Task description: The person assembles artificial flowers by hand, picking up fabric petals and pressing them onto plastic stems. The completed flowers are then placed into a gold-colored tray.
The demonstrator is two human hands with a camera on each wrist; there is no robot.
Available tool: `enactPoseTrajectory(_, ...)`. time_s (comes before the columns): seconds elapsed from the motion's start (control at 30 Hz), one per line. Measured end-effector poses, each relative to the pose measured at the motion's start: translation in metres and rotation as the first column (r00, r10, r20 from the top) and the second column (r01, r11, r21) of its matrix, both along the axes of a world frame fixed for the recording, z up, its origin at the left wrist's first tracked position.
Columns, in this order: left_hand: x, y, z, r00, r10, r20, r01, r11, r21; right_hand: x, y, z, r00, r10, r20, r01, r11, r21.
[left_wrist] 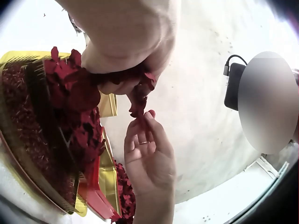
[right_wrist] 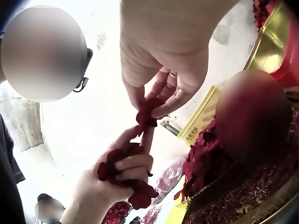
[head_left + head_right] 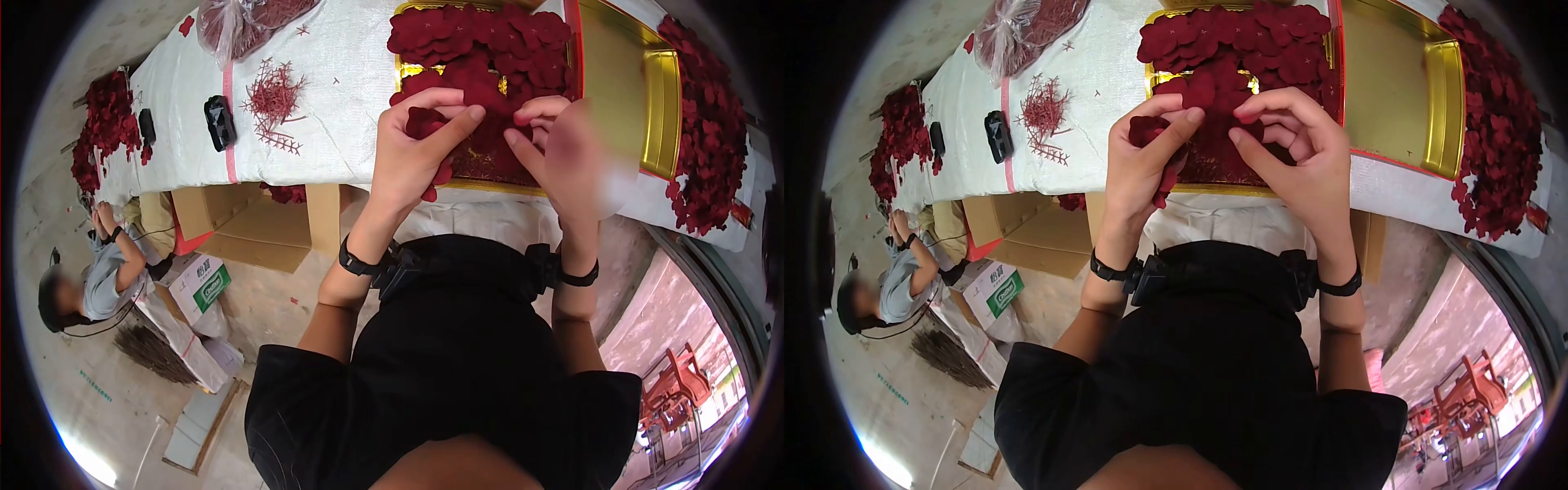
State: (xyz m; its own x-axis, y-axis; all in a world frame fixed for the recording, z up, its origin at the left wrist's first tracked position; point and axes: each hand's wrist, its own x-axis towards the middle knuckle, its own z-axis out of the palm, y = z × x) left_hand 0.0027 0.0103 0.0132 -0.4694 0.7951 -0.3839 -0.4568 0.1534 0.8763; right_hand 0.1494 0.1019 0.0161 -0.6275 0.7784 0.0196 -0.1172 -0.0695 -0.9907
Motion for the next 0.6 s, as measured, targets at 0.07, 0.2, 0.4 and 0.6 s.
enactPoseTrajectory(0.07,-0.001,0.0,-0.001,0.999,-0.007,0.036,0.007,1.0,-0.003,0.0,0.0,0.0,1.0,-0.015,0.028,0.014,0.999,0.036)
enactPoseTrajectory(0.2,-0.001,0.0,0.0,1.0,0.0,0.013,0.0,1.0,0.0,0.001,0.0,0.002,0.999,0.046,-0.007,-0.045,0.995,0.085)
enactPoseTrajectory(0.4,0.0,0.0,0.004,0.992,-0.033,-0.119,0.025,0.997,-0.068,0.004,0.004,0.008,0.977,0.142,-0.156,-0.15,0.988,-0.037)
enactPoseTrajectory(0.6,-0.001,-0.002,-0.001,0.968,-0.056,-0.245,0.062,0.998,0.017,0.005,0.015,0.007,0.992,0.121,0.016,-0.118,0.984,-0.135)
